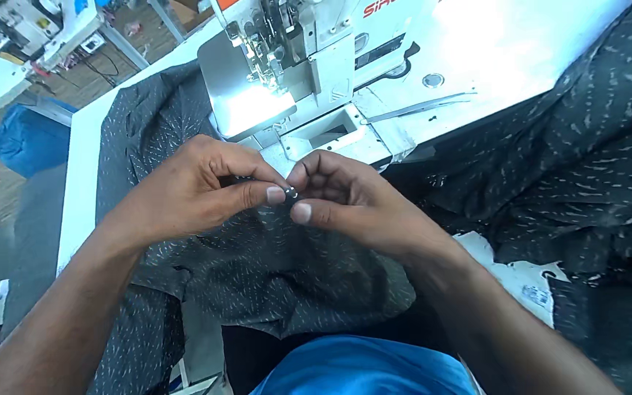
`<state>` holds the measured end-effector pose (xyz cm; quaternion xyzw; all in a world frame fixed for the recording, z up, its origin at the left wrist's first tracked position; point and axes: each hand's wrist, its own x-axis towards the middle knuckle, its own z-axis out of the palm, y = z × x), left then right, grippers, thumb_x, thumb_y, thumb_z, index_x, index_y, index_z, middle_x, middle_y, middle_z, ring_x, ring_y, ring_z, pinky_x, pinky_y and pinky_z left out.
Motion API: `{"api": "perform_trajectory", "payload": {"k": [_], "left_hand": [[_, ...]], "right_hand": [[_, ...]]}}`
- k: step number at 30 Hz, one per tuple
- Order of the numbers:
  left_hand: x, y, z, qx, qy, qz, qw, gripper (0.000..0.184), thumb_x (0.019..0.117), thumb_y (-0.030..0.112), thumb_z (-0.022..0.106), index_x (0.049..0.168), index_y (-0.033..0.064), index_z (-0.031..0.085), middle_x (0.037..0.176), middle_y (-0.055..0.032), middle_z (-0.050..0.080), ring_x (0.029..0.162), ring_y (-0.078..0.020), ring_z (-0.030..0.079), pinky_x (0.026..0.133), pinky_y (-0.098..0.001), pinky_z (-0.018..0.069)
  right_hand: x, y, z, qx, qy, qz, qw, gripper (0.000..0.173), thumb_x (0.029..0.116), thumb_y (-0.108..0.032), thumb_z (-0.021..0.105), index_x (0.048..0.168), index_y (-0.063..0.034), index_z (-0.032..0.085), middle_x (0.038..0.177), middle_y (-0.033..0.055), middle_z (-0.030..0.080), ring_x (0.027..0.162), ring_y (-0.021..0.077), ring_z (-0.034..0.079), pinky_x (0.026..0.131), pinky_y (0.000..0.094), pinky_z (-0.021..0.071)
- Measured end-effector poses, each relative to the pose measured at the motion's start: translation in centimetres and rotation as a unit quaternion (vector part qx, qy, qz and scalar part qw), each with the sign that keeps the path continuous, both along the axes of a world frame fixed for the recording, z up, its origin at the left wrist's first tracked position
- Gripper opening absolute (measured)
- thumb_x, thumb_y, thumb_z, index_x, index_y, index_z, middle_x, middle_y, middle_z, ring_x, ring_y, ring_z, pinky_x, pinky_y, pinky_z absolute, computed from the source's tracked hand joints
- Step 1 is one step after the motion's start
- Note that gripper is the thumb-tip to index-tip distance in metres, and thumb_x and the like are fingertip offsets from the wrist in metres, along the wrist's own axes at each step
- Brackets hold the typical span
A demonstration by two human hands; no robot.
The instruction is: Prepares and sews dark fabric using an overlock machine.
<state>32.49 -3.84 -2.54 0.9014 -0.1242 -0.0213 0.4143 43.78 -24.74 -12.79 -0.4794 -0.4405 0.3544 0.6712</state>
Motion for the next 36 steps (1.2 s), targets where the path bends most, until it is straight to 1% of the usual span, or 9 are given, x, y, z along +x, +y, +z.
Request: {"api": "perform_trajectory", "payload": {"k": [3,5,9,13,16,20,27,30,36], "left_hand": [[0.5,-0.8,-0.2,0.175,-0.101,0.038,0.979,0.019,0.1020,0.022,0.062,0.106,0.0110,0.077,0.102,0.0024,0.071,0.094,-0.0058,0.067,0.082,-0.0225,0.0568],[0.3,-1.2,-1.0,0.282,-0.170,0.084,0.941,0.029,0.1008,0.027,0.064,0.119,0.0067,0.073,0.115,-0.0098,0.068,0.106,-0.0226,0.063,0.092,-0.0425,0.0481],[-1.7,-2.2,-3.8,0.218,-0.148,0.105,0.959,0.039,0.1019,0.041,0.061,0.115,0.0059,0.071,0.110,-0.0038,0.070,0.106,-0.0152,0.065,0.095,-0.0372,0.0544],[-1.9,-2.6,-6.3,0.163,-0.127,0.063,0.977,0.021,0.0994,0.028,0.066,0.104,0.0115,0.078,0.098,0.0024,0.071,0.098,-0.0114,0.064,0.090,-0.0356,0.0504],[-1.4,-2.6,-6.3,0.149,-0.181,0.042,0.971,0.011,0.0954,0.015,0.069,0.098,0.0088,0.079,0.098,-0.0026,0.070,0.096,-0.0144,0.063,0.086,-0.0337,0.0500],[-1.0,-2.8,-5.5,0.164,-0.245,-0.026,0.955,0.009,0.0947,0.010,0.068,0.091,0.0061,0.076,0.107,-0.0107,0.072,0.104,-0.0216,0.066,0.089,-0.0372,0.0521],[0.9,-2.8,-2.5,0.133,-0.040,-0.044,0.989,0.011,0.0926,0.019,0.066,0.099,0.0108,0.072,0.090,0.0059,0.066,0.085,-0.0016,0.063,0.075,-0.0180,0.0545],[2.4,-2.5,-1.0,0.132,0.000,-0.088,0.987,0.009,0.0914,0.021,0.070,0.090,0.0136,0.075,0.082,0.0078,0.063,0.079,-0.0009,0.059,0.067,-0.0158,0.0486],[4.0,0.3,0.3,-0.011,0.142,-0.182,0.973,0.014,0.0965,0.019,0.069,0.097,0.0094,0.079,0.091,0.0033,0.072,0.086,-0.0064,0.068,0.072,-0.0196,0.0592]], "right_hand": [[-0.7,-0.1,-0.1,-0.035,0.060,0.000,0.998,0.027,0.0908,-0.006,0.075,0.114,-0.0032,0.063,0.081,0.0057,0.069,0.068,0.0111,0.066,0.061,0.0222,0.0569],[-1.6,-0.7,-0.8,-0.045,0.099,-0.037,0.993,0.018,0.0906,-0.004,0.074,0.107,-0.0015,0.068,0.082,0.0073,0.071,0.070,0.0115,0.068,0.064,0.0237,0.0590],[-2.5,-1.7,-2.0,-0.038,0.150,-0.076,0.985,0.014,0.0896,0.000,0.074,0.101,0.0004,0.068,0.083,0.0102,0.070,0.071,0.0131,0.068,0.066,0.0252,0.0594],[-2.8,-2.5,-2.8,-0.048,0.131,-0.072,0.988,0.009,0.0948,-0.006,0.069,0.102,-0.0022,0.067,0.081,0.0065,0.069,0.068,0.0094,0.065,0.062,0.0215,0.0557],[-2.7,-2.9,-3.1,-0.055,0.148,-0.077,0.984,0.018,0.1011,-0.021,0.061,0.101,-0.0069,0.072,0.078,0.0012,0.066,0.067,0.0052,0.060,0.060,0.0193,0.0506],[-2.9,-2.7,-3.3,-0.027,0.231,-0.096,0.968,0.014,0.1019,-0.013,0.060,0.096,-0.0055,0.070,0.078,0.0026,0.064,0.067,0.0049,0.059,0.061,0.0188,0.0512],[-2.6,-2.9,-2.1,-0.031,0.139,-0.141,0.980,0.010,0.1007,-0.008,0.062,0.106,-0.0016,0.068,0.079,0.0041,0.066,0.067,0.0071,0.060,0.061,0.0198,0.0514],[-2.2,-2.7,-1.6,-0.019,0.144,-0.144,0.979,0.010,0.0999,-0.005,0.062,0.106,-0.0002,0.068,0.082,0.0060,0.067,0.071,0.0085,0.063,0.065,0.0216,0.0552],[-1.5,-2.5,-1.3,-0.003,0.167,-0.131,0.977,0.010,0.0997,-0.005,0.063,0.106,0.0015,0.069,0.081,0.0075,0.068,0.069,0.0089,0.064,0.065,0.0221,0.0562]]}}
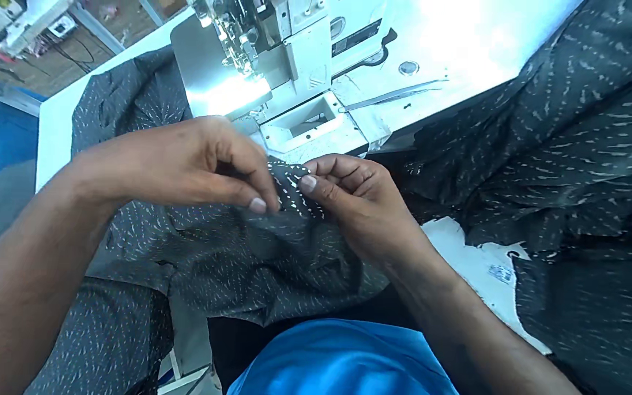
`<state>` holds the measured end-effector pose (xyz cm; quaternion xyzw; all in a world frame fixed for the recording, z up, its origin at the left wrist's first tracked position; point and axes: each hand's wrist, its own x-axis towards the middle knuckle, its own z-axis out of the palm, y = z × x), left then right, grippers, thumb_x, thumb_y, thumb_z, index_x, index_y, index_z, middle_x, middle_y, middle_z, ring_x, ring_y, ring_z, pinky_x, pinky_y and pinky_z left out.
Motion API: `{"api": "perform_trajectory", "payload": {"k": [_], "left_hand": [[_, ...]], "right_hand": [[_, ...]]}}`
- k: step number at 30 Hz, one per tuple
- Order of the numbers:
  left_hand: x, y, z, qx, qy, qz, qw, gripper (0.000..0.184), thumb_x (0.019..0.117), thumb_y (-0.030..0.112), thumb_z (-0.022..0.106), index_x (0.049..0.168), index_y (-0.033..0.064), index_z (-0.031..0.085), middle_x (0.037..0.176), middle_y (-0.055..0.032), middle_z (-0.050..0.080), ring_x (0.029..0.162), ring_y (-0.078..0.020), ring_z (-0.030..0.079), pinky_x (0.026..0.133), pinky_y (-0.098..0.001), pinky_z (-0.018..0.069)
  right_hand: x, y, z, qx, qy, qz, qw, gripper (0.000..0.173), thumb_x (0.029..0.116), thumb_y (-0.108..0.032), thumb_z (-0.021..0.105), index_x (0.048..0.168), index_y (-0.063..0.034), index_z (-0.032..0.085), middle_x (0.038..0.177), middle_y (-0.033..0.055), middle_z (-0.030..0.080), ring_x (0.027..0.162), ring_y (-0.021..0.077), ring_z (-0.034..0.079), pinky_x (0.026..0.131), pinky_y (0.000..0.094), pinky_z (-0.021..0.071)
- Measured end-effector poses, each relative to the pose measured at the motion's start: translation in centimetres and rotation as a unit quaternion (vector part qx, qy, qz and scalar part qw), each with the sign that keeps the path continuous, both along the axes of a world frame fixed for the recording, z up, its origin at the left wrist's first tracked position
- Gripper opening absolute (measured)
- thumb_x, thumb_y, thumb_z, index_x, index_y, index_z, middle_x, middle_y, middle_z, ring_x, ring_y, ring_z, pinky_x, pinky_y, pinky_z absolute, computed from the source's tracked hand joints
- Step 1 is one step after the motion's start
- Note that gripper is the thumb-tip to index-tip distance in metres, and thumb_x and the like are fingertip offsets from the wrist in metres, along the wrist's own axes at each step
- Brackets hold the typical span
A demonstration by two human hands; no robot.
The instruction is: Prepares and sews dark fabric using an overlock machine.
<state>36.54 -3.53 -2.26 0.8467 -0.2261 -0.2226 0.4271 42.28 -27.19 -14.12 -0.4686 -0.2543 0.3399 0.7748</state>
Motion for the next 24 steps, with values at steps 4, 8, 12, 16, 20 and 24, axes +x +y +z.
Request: {"api": "perform_trajectory", "payload": {"k": [4,8,12,16,20,24], "left_hand": [[0.3,-0.6,1.0,-0.011,0.066,0.024,0.997,0.013,0.0941,0.021,0.074,0.092,0.0083,0.075,0.078,0.0035,0.072,0.070,-0.0045,0.068,0.058,-0.0171,0.0566],[1.3,-0.9,1.1,0.034,-0.032,0.024,0.999,0.014,0.0979,0.017,0.068,0.099,0.0083,0.078,0.094,0.0021,0.071,0.086,-0.0063,0.068,0.072,-0.0190,0.0587],[1.5,-1.6,0.7,0.013,-0.091,0.081,0.992,0.009,0.0935,0.012,0.073,0.098,0.0057,0.079,0.090,-0.0008,0.071,0.077,-0.0066,0.066,0.063,-0.0174,0.0562],[1.4,-1.9,0.3,-0.006,-0.107,0.104,0.989,0.008,0.0911,0.009,0.076,0.096,0.0043,0.079,0.089,-0.0019,0.072,0.077,-0.0074,0.067,0.064,-0.0175,0.0575],[1.1,-2.0,0.0,-0.025,-0.097,0.123,0.987,0.008,0.0870,0.006,0.079,0.095,0.0036,0.080,0.086,-0.0029,0.072,0.076,-0.0084,0.068,0.064,-0.0182,0.0579],[1.1,-2.1,-0.5,-0.042,-0.098,0.139,0.985,0.008,0.0859,0.004,0.079,0.093,0.0027,0.079,0.085,-0.0028,0.071,0.074,-0.0078,0.067,0.064,-0.0178,0.0580]], "right_hand": [[0.2,0.4,0.3,0.002,-0.009,0.005,1.000,0.010,0.0990,-0.004,0.065,0.105,0.0022,0.070,0.081,0.0077,0.069,0.070,0.0088,0.065,0.065,0.0217,0.0561],[0.1,0.6,0.8,0.016,-0.023,0.009,1.000,0.011,0.0974,-0.002,0.066,0.106,0.0033,0.071,0.083,0.0083,0.071,0.071,0.0083,0.066,0.066,0.0205,0.0569],[0.2,0.2,1.3,0.017,-0.026,0.004,1.000,0.011,0.0969,-0.001,0.066,0.104,0.0020,0.073,0.083,0.0074,0.073,0.071,0.0075,0.067,0.066,0.0195,0.0573],[0.5,-0.2,1.5,0.017,-0.037,0.007,0.999,0.011,0.0969,0.000,0.066,0.104,0.0030,0.073,0.082,0.0071,0.072,0.071,0.0070,0.067,0.066,0.0189,0.0566],[0.5,-0.3,1.6,0.013,-0.064,0.003,0.998,0.010,0.0971,-0.001,0.066,0.103,0.0018,0.073,0.080,0.0049,0.072,0.068,0.0056,0.065,0.063,0.0174,0.0550],[0.6,-0.5,1.8,0.004,-0.094,0.000,0.996,0.009,0.0973,-0.002,0.066,0.103,0.0013,0.073,0.080,0.0042,0.072,0.068,0.0055,0.066,0.062,0.0172,0.0556]]}}
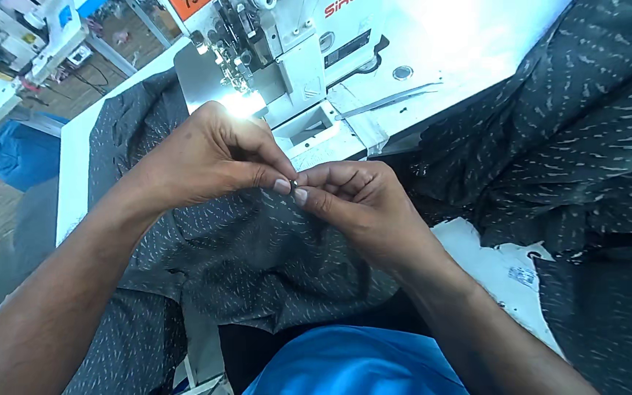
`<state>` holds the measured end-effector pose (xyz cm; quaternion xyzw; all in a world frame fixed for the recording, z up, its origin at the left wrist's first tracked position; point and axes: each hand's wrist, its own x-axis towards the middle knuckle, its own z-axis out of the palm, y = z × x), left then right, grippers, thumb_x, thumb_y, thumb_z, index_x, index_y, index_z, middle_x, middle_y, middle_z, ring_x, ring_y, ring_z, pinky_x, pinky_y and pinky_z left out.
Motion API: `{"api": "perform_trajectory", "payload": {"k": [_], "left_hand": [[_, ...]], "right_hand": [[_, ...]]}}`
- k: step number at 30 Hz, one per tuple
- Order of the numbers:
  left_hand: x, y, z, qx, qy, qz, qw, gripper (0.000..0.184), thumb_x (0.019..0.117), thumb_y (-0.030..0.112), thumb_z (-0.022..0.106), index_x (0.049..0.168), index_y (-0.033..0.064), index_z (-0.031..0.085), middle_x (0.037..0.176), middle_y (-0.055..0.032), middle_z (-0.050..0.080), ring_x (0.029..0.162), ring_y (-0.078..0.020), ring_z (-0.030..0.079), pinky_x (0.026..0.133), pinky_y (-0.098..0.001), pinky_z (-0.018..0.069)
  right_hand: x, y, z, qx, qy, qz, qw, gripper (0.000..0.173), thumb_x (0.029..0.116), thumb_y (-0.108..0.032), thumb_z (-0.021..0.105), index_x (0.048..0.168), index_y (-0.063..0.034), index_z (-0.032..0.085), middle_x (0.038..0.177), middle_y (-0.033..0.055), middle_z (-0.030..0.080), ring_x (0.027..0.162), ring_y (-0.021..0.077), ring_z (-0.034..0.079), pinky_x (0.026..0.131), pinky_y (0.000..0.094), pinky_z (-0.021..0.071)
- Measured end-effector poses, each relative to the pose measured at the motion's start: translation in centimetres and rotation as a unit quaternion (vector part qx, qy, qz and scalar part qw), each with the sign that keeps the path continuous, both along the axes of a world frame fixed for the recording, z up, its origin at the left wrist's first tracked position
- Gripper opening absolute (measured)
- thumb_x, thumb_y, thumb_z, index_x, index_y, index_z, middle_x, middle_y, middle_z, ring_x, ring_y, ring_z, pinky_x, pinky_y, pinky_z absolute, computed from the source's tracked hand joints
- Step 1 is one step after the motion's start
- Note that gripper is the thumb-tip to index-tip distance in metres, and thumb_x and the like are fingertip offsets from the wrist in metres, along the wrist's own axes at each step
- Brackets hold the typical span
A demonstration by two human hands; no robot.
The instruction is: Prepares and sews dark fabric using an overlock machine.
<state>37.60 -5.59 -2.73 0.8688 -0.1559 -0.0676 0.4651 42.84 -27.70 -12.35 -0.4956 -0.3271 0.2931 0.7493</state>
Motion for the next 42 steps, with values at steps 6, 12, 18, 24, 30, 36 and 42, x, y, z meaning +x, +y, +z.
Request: {"api": "perform_trajectory", "payload": {"k": [6,12,18,24,30,36,42], "left_hand": [[-0.8,0.2,-2.1,-0.043,-0.003,0.006,0.999,0.013,0.0937,0.009,0.072,0.102,0.0004,0.077,0.097,-0.0042,0.075,0.089,-0.0094,0.070,0.078,-0.0220,0.0597],[-2.4,0.6,1.6,0.130,-0.104,0.000,0.986,0.013,0.0973,0.016,0.069,0.092,0.0055,0.076,0.086,0.0025,0.070,0.080,-0.0033,0.066,0.070,-0.0161,0.0551],[-3.2,3.0,4.6,0.181,-0.135,0.016,0.974,0.014,0.0978,0.021,0.069,0.095,0.0095,0.076,0.089,0.0047,0.071,0.080,0.0001,0.065,0.069,-0.0152,0.0548],[-4.6,4.5,3.3,0.121,-0.146,0.052,0.980,0.012,0.0966,0.019,0.070,0.096,0.0077,0.075,0.088,0.0048,0.071,0.077,-0.0009,0.065,0.067,-0.0160,0.0554],[-5.4,5.3,3.1,0.094,-0.175,0.063,0.978,0.011,0.0958,0.021,0.072,0.093,0.0114,0.076,0.092,0.0041,0.072,0.095,-0.0092,0.067,0.089,-0.0284,0.0556],[-6.4,5.9,4.4,0.135,-0.216,0.088,0.963,0.016,0.0983,0.028,0.069,0.092,0.0136,0.074,0.089,0.0086,0.071,0.081,-0.0009,0.066,0.072,-0.0172,0.0557],[2.9,9.4,-1.5,0.230,-0.152,0.156,0.948,0.016,0.0869,0.023,0.080,0.093,0.0084,0.078,0.088,-0.0022,0.074,0.082,-0.0071,0.069,0.079,-0.0296,0.0580]], "right_hand": [[0.3,-0.1,0.1,0.014,-0.033,0.012,0.999,0.011,0.0956,0.000,0.066,0.104,0.0019,0.073,0.081,0.0036,0.073,0.069,0.0050,0.067,0.063,0.0171,0.0569],[0.6,0.6,-1.6,0.070,-0.190,0.020,0.979,0.012,0.0998,-0.009,0.064,0.106,0.0009,0.066,0.094,0.0038,0.069,0.076,0.0053,0.065,0.065,0.0194,0.0570],[-0.9,0.4,-3.0,0.005,-0.200,-0.043,0.979,0.015,0.0967,-0.021,0.071,0.094,-0.0069,0.072,0.093,0.0002,0.070,0.080,0.0070,0.066,0.068,0.0215,0.0574],[-1.2,0.6,-1.6,-0.026,-0.135,-0.108,0.985,0.004,0.0907,-0.010,0.074,0.089,-0.0069,0.076,0.090,0.0012,0.074,0.078,0.0084,0.070,0.067,0.0218,0.0601],[-1.7,1.8,-0.9,-0.033,-0.097,-0.140,0.985,0.007,0.0871,-0.007,0.076,0.085,-0.0081,0.070,0.074,-0.0005,0.071,0.059,0.0055,0.063,0.052,0.0191,0.0528],[-3.0,2.1,0.0,-0.001,-0.212,-0.136,0.968,0.008,0.0905,-0.012,0.074,0.091,-0.0087,0.066,0.071,-0.0063,0.063,0.055,0.0004,0.055,0.045,0.0165,0.0467],[0.7,5.4,-4.3,-0.167,-0.268,-0.154,0.936,0.039,0.0988,-0.024,0.069,0.135,-0.0097,0.061,0.070,-0.0063,0.064,0.053,0.0038,0.055,0.049,0.0219,0.0491]]}}
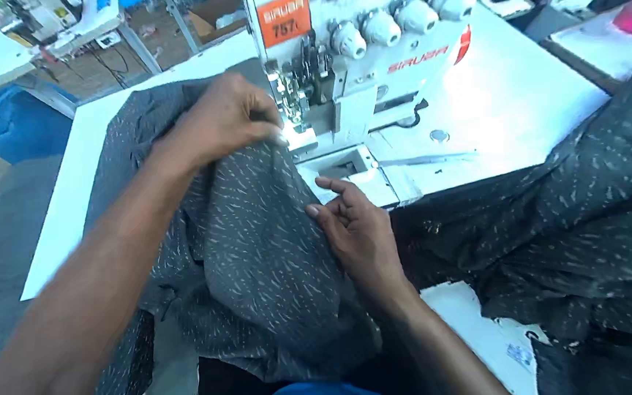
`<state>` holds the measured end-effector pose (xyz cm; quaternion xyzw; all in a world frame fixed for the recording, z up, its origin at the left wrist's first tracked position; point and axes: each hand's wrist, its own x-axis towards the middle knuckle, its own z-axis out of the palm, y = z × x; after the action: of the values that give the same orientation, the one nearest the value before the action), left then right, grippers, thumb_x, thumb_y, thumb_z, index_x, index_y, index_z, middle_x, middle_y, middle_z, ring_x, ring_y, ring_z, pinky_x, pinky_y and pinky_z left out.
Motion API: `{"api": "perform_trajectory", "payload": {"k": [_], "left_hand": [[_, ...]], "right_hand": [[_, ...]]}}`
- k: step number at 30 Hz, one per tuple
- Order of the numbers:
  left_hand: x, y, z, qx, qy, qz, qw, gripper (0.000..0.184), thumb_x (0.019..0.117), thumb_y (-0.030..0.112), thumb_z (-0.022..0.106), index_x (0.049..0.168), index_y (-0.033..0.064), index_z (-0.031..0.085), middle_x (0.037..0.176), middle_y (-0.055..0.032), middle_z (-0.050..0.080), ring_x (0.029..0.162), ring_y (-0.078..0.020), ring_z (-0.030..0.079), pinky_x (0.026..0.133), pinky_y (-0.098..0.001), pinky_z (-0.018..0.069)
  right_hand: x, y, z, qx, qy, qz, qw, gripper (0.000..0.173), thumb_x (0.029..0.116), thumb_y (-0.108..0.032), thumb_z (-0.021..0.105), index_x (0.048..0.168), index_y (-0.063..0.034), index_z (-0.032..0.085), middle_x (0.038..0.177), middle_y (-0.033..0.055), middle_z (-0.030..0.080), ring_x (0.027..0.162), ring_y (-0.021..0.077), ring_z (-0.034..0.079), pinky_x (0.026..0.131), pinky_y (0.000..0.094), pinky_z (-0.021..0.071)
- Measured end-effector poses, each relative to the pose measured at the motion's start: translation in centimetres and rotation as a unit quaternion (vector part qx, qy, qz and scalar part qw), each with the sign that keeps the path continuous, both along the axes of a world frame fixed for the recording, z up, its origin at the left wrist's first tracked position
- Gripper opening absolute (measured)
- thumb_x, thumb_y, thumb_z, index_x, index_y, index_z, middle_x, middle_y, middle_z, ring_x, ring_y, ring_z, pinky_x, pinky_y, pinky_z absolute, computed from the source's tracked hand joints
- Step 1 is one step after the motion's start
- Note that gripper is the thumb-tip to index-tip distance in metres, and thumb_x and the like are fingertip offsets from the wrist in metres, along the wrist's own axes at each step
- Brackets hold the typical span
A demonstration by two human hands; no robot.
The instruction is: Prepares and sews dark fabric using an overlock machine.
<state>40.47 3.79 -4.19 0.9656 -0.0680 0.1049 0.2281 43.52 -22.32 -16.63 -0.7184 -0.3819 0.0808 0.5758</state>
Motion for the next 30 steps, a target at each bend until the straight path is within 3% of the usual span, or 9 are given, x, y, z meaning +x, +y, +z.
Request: {"api": "perform_trajectory", "payload": {"k": [2,3,5,6,9,12,14,19,30], "left_hand": [[0.9,0.6,-2.8,-0.081,-0.038,0.042,0.995,0.026,0.0798,0.022,0.087,0.095,0.0064,0.072,0.090,-0.0021,0.071,0.084,-0.0077,0.067,0.079,-0.0270,0.0566],[0.8,0.7,-3.6,-0.074,-0.065,0.050,0.994,0.029,0.0801,0.026,0.087,0.094,0.0081,0.069,0.097,-0.0028,0.067,0.095,-0.0103,0.063,0.088,-0.0303,0.0528],[0.1,0.5,-4.2,-0.002,-0.112,0.050,0.992,0.027,0.0875,0.038,0.079,0.089,0.0122,0.071,0.110,-0.0078,0.062,0.112,-0.0230,0.055,0.099,-0.0462,0.0408],[-0.4,-0.1,-4.2,0.058,-0.127,0.055,0.989,0.026,0.0932,0.040,0.073,0.091,0.0136,0.075,0.112,-0.0106,0.062,0.112,-0.0283,0.055,0.097,-0.0511,0.0391],[-2.8,-3.6,-4.4,0.172,-0.128,0.099,0.972,0.029,0.1061,0.031,0.056,0.107,0.0095,0.076,0.113,-0.0147,0.066,0.105,-0.0337,0.060,0.089,-0.0525,0.0461],[-4.7,-5.6,-6.0,0.165,-0.089,0.113,0.976,0.044,0.1100,0.034,0.041,0.136,0.0077,0.065,0.133,-0.0130,0.062,0.126,-0.0318,0.056,0.106,-0.0496,0.0444],[-4.5,-5.0,-6.6,0.144,-0.091,0.081,0.982,0.048,0.1104,0.034,0.037,0.143,0.0065,0.060,0.143,-0.0112,0.059,0.135,-0.0291,0.051,0.114,-0.0456,0.0395],[-3.7,-3.9,-6.6,0.103,-0.121,0.045,0.986,0.047,0.1080,0.037,0.041,0.130,0.0059,0.067,0.144,-0.0119,0.059,0.138,-0.0265,0.051,0.118,-0.0437,0.0390],[-3.0,-3.7,-6.1,0.042,-0.130,0.077,0.988,0.047,0.1096,0.031,0.034,0.127,0.0000,0.065,0.138,-0.0113,0.064,0.139,-0.0219,0.053,0.120,-0.0424,0.0380]], "right_hand": [[0.9,-0.5,-1.0,-0.007,-0.010,0.000,1.000,0.036,0.0981,-0.027,0.069,0.131,-0.0120,0.065,0.072,-0.0079,0.066,0.055,0.0023,0.057,0.051,0.0211,0.0515],[1.2,-0.7,-1.2,0.000,-0.008,0.008,1.000,0.036,0.0970,-0.028,0.070,0.129,-0.0124,0.066,0.074,-0.0082,0.068,0.056,0.0018,0.060,0.051,0.0203,0.0531],[1.8,-0.9,-1.3,0.005,0.002,0.029,1.000,0.039,0.0952,-0.031,0.073,0.129,-0.0123,0.067,0.083,-0.0077,0.072,0.065,0.0021,0.065,0.057,0.0199,0.0575],[2.1,-0.8,-1.3,0.002,-0.001,0.035,0.999,0.039,0.0951,-0.030,0.073,0.129,-0.0124,0.067,0.086,-0.0074,0.073,0.069,0.0020,0.067,0.061,0.0198,0.0586],[2.8,-0.7,-0.9,-0.032,-0.013,0.031,0.999,0.024,0.0979,-0.026,0.069,0.120,-0.0162,0.072,0.086,-0.0093,0.073,0.070,0.0007,0.068,0.062,0.0195,0.0587],[2.9,-1.5,-0.4,-0.029,0.026,0.033,0.999,0.011,0.1004,-0.023,0.065,0.106,-0.0171,0.073,0.078,-0.0094,0.070,0.061,0.0017,0.063,0.052,0.0190,0.0545],[3.2,-1.6,-0.2,-0.021,0.068,0.041,0.997,0.011,0.1012,-0.022,0.062,0.103,-0.0160,0.071,0.071,-0.0072,0.066,0.054,0.0043,0.058,0.045,0.0202,0.0488],[4.0,-1.4,0.0,0.005,0.134,0.070,0.989,0.010,0.0995,-0.022,0.061,0.098,-0.0156,0.069,0.065,-0.0029,0.061,0.049,0.0086,0.055,0.042,0.0219,0.0456],[5.7,0.0,0.3,0.023,0.157,0.066,0.985,0.012,0.0974,-0.018,0.059,0.093,-0.0137,0.069,0.064,-0.0009,0.059,0.050,0.0097,0.054,0.042,0.0227,0.0430]]}}
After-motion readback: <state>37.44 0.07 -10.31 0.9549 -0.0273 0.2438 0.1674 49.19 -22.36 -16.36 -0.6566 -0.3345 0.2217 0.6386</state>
